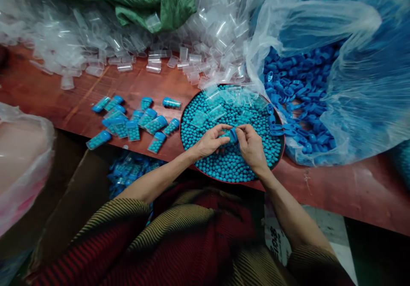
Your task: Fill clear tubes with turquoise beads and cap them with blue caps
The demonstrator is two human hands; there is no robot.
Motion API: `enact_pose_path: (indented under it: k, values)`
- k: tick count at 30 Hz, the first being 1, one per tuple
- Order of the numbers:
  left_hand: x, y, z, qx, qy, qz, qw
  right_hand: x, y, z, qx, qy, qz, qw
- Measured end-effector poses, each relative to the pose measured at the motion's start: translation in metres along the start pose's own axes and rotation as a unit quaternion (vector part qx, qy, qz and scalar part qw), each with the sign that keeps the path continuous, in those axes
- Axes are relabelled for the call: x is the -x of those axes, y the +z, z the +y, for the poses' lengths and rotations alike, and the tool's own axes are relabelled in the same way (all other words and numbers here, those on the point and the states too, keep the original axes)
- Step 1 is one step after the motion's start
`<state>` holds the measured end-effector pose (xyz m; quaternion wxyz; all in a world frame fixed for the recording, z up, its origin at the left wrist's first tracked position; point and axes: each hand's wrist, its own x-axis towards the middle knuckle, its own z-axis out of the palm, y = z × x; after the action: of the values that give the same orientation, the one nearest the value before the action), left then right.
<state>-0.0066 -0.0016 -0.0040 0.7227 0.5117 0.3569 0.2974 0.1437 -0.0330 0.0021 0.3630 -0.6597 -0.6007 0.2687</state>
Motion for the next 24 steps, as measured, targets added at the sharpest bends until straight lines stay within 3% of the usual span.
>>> enact_pose_path:
  k: [2, 4, 9, 14, 19, 24]
  values:
    - [0.000, 0.004, -0.002, -0.004, 0.004, 0.016, 1.000, 0.002, 0.004, -0.001, 0.097, -0.035, 0.057, 0.993]
    - [0.000, 0.008, -0.004, -0.001, 0.011, 0.036, 0.999, 0.003, 0.005, -0.001, 0.131, -0.054, 0.074, 0.987]
    - [-0.001, 0.006, -0.002, 0.049, 0.027, 0.052, 0.997, 0.000, -0.008, 0.000, 0.026, -0.094, -0.036, 0.995]
    - [0.002, 0.001, -0.002, 0.078, 0.005, 0.019, 0.997, -0.003, -0.018, 0.007, -0.047, -0.064, -0.127, 0.989]
    - [0.004, 0.004, -0.001, 0.078, -0.008, -0.009, 0.997, -0.008, -0.026, 0.014, -0.060, -0.054, -0.175, 0.981]
    - [0.004, 0.005, -0.001, 0.042, 0.016, 0.014, 0.999, -0.005, -0.029, 0.010, -0.031, -0.076, -0.161, 0.983]
